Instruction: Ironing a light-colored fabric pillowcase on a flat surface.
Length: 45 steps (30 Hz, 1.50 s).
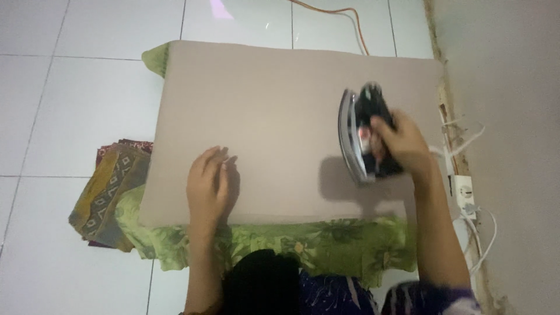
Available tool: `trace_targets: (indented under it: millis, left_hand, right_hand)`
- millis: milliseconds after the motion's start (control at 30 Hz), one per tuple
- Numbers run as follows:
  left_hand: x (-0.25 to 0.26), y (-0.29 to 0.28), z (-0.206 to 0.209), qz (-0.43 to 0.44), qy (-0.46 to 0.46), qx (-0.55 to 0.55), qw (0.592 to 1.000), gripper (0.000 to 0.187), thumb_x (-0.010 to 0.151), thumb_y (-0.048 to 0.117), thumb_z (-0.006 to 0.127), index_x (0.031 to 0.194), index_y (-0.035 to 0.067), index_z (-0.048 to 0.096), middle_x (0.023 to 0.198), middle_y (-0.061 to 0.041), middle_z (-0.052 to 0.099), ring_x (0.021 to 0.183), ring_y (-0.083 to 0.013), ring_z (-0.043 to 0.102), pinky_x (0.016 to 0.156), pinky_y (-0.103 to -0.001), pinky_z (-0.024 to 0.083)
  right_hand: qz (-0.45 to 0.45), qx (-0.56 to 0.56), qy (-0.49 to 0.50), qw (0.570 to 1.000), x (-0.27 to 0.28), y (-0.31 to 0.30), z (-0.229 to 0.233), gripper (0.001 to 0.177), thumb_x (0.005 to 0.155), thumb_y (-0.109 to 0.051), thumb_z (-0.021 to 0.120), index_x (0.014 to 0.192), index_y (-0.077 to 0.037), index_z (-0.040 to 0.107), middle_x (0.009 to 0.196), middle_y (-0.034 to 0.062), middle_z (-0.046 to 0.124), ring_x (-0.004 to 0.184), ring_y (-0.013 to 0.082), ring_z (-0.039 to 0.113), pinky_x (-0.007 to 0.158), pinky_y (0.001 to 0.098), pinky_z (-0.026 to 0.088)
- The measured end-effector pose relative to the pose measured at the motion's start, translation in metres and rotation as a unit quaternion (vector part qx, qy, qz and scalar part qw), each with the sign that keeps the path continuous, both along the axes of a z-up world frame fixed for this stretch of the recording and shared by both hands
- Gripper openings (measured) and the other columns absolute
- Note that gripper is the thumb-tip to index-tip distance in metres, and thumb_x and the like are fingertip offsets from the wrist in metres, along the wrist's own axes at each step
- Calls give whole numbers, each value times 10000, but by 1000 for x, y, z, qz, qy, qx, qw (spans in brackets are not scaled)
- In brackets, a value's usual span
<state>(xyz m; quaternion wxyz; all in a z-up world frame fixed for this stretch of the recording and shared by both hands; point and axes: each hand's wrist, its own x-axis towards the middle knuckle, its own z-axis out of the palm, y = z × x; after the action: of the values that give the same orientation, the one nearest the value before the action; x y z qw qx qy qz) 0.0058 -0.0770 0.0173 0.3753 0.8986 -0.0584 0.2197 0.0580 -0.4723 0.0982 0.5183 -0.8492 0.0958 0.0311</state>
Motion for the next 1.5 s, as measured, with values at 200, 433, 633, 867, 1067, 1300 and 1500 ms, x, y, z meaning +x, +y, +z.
trace_targets:
  millis: [200,433,633,867,1067,1300,1500]
  left_hand:
    - [10,-31,9,-70,-1,19,997,227,1009,110,553,1142,35,722,1303,-147,670,1255,-319,611,1094,-456,475]
    - [17,-57,17,-135,80,21,987,226,969,105,561,1102,30,729,1300,-157,662,1238,-314,611,1042,-450,481]
    - [12,-79,22,-178,120,-39,976,252,1007,136,526,1120,77,743,1316,-98,685,1192,-261,664,1024,-404,527]
    - [0,-81,22,-190,100,-12,977,237,986,136,553,1103,76,750,1314,-110,677,1199,-289,661,1004,-408,524]
    - [-7,-70,22,-150,109,15,982,240,969,126,565,1119,79,747,1289,-90,690,1160,-281,673,962,-381,545]
    - [6,-72,2,-128,94,57,986,223,956,136,570,1087,64,736,1278,-119,687,1183,-306,645,1008,-425,504]
    - [16,-40,-4,-68,33,141,987,211,992,143,564,1102,54,721,1281,-133,674,1211,-323,626,1175,-521,370]
  right_hand:
    - [-88,-52,119,988,-106,14,4,322,970,-318,635,1081,-17,658,630,94,623,476,173,574,455,348,477]
    - [-103,-159,30,981,-96,26,15,372,966,-339,645,1103,1,707,786,110,776,618,169,729,545,316,562]
    - [-67,-201,-152,965,1,3,-6,331,962,-224,741,1096,78,712,777,165,734,606,162,693,515,321,551]
    - [-153,-275,-186,931,106,-31,-33,363,954,-263,761,1082,75,721,830,212,734,777,338,759,707,426,586]
    - [-183,-401,-142,886,76,-28,-28,336,1003,-243,691,1127,62,622,905,276,691,837,460,693,712,530,541]
    - [-128,-317,-47,939,-60,16,-10,343,1071,-321,528,1140,9,589,914,204,657,758,351,688,652,465,569]
    - [-48,-245,94,964,-118,70,1,358,1041,-326,463,1163,-16,595,924,171,709,716,300,730,608,407,615]
